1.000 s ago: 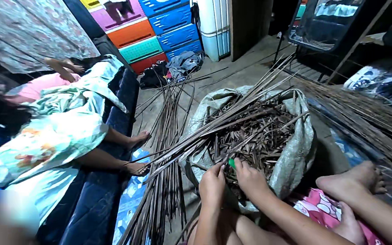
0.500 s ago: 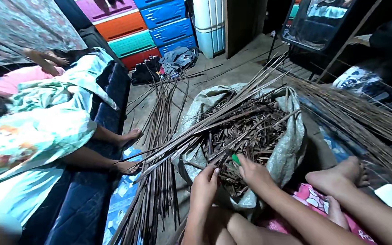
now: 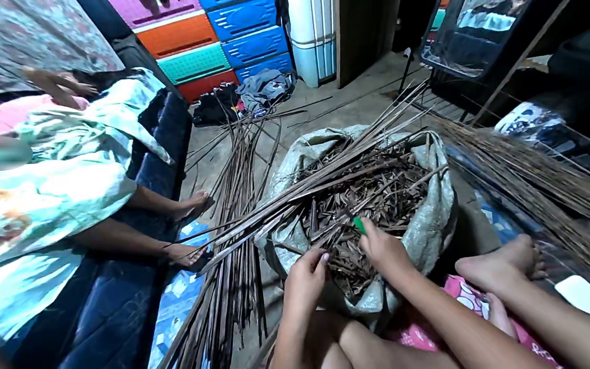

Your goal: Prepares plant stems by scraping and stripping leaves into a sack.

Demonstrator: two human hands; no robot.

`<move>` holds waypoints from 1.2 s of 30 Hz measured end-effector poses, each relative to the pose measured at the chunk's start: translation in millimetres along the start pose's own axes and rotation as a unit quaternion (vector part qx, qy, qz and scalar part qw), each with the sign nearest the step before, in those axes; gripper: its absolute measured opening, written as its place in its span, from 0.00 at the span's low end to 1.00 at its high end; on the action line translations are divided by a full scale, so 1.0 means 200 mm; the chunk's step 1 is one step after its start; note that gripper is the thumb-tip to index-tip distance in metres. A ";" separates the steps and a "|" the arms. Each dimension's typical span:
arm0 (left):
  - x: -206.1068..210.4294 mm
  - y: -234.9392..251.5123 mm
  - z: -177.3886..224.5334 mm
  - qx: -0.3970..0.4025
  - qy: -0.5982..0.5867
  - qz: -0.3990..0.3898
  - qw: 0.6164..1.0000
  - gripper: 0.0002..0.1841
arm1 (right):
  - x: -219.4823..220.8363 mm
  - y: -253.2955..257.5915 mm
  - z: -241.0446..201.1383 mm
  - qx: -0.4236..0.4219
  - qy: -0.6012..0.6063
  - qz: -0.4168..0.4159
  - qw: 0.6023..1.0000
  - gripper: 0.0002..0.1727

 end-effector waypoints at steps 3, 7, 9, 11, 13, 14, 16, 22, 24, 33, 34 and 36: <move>0.01 0.01 0.01 0.009 -0.002 -0.005 1.000 0.15 | -0.02 0.02 0.02 0.009 0.208 -0.013 0.978 0.23; 0.02 0.00 0.02 0.025 0.000 -0.030 0.999 0.15 | 0.08 0.01 -0.06 0.081 0.419 -0.066 0.902 0.14; 0.01 0.00 0.00 0.016 0.007 -0.045 0.999 0.17 | 0.09 0.05 -0.08 0.115 0.426 -0.074 0.894 0.12; 0.00 0.01 -0.02 -0.004 0.016 -0.041 0.999 0.17 | 0.09 0.10 -0.08 0.118 0.409 -0.047 0.903 0.13; -0.01 0.02 -0.03 -0.023 0.026 -0.033 0.999 0.18 | 0.05 0.12 -0.06 0.095 0.336 -0.019 0.937 0.17; -0.02 0.03 -0.02 -0.035 0.031 -0.024 0.999 0.18 | 0.03 0.11 -0.06 0.077 0.289 -0.021 0.954 0.19; -0.02 0.04 -0.02 -0.052 0.042 -0.001 0.998 0.18 | 0.02 0.02 -0.08 0.033 0.202 -0.046 0.978 0.20; -0.02 0.04 0.03 -0.067 0.091 0.044 0.993 0.18 | 0.09 -0.28 -0.22 -0.053 -0.002 -0.150 0.987 0.25; -0.01 0.03 0.04 -0.067 0.107 0.051 0.991 0.18 | 0.10 -0.28 -0.23 -0.049 -0.035 -0.132 0.989 0.24; 0.02 0.02 0.05 -0.051 0.106 0.060 0.991 0.18 | 0.08 -0.05 -0.12 0.052 -0.098 -0.053 0.992 0.22; 0.02 0.02 0.03 -0.054 0.102 0.062 0.991 0.18 | 0.06 -0.01 -0.08 0.074 -0.096 -0.048 0.992 0.23; 0.02 0.03 0.02 -0.057 0.095 0.064 0.992 0.18 | 0.01 0.02 -0.05 0.075 -0.083 -0.046 0.993 0.23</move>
Point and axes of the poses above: each hand's wrist, its own y-axis towards the middle knuckle, its own x-axis out of the palm, z = x × y, the point moved 4 cm from there along y, towards the middle knuckle, and after that the axes turned 13 degrees about z, right-handed, at the moved point
